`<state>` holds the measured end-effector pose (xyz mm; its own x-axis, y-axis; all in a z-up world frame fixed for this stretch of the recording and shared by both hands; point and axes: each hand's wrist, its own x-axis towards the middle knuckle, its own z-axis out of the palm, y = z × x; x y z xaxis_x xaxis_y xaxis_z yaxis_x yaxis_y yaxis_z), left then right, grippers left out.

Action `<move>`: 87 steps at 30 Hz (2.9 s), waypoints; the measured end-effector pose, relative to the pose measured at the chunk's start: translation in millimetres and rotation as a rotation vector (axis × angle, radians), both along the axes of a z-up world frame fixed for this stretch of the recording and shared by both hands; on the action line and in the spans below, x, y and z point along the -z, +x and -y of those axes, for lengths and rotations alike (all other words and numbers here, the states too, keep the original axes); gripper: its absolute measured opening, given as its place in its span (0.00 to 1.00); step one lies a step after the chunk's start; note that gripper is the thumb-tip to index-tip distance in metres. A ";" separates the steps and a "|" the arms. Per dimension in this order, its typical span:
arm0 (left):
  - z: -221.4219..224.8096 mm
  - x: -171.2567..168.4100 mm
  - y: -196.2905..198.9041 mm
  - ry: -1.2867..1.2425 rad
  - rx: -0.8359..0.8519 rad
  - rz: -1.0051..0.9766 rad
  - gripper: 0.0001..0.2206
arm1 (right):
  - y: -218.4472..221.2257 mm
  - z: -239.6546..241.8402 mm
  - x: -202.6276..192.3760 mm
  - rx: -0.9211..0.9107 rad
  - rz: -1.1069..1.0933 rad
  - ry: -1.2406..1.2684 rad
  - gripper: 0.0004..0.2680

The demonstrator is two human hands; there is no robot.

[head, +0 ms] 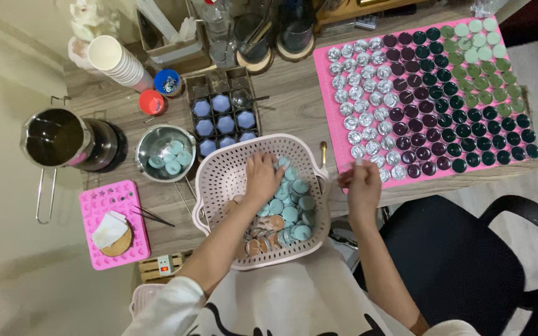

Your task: The person takes tea light candles from a basket, fits them into silver tins, and places the completed candles into a grid-style organizer.

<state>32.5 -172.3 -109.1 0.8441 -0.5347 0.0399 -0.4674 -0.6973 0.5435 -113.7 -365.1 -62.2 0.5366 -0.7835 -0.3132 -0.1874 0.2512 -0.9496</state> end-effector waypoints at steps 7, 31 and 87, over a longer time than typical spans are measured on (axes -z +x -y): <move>1.3 1.5 -9.0 -0.082 -0.124 0.034 0.10 | 23.8 -33.7 -39.0 -0.260 -0.056 -0.200 0.07; -106.7 -128.4 -18.6 -0.691 -0.231 -0.043 0.20 | 101.2 -151.6 -43.6 -0.805 0.233 0.088 0.08; -271.2 -120.0 30.1 -0.914 -0.504 -0.187 0.23 | 174.6 -342.0 -134.9 -0.908 0.074 0.683 0.09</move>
<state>62.5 98.9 10.9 0.9942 0.0462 0.0967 -0.0930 -0.0772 0.9927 60.9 -23.1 72.8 0.8538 0.2260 -0.4691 -0.5129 0.5202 -0.6829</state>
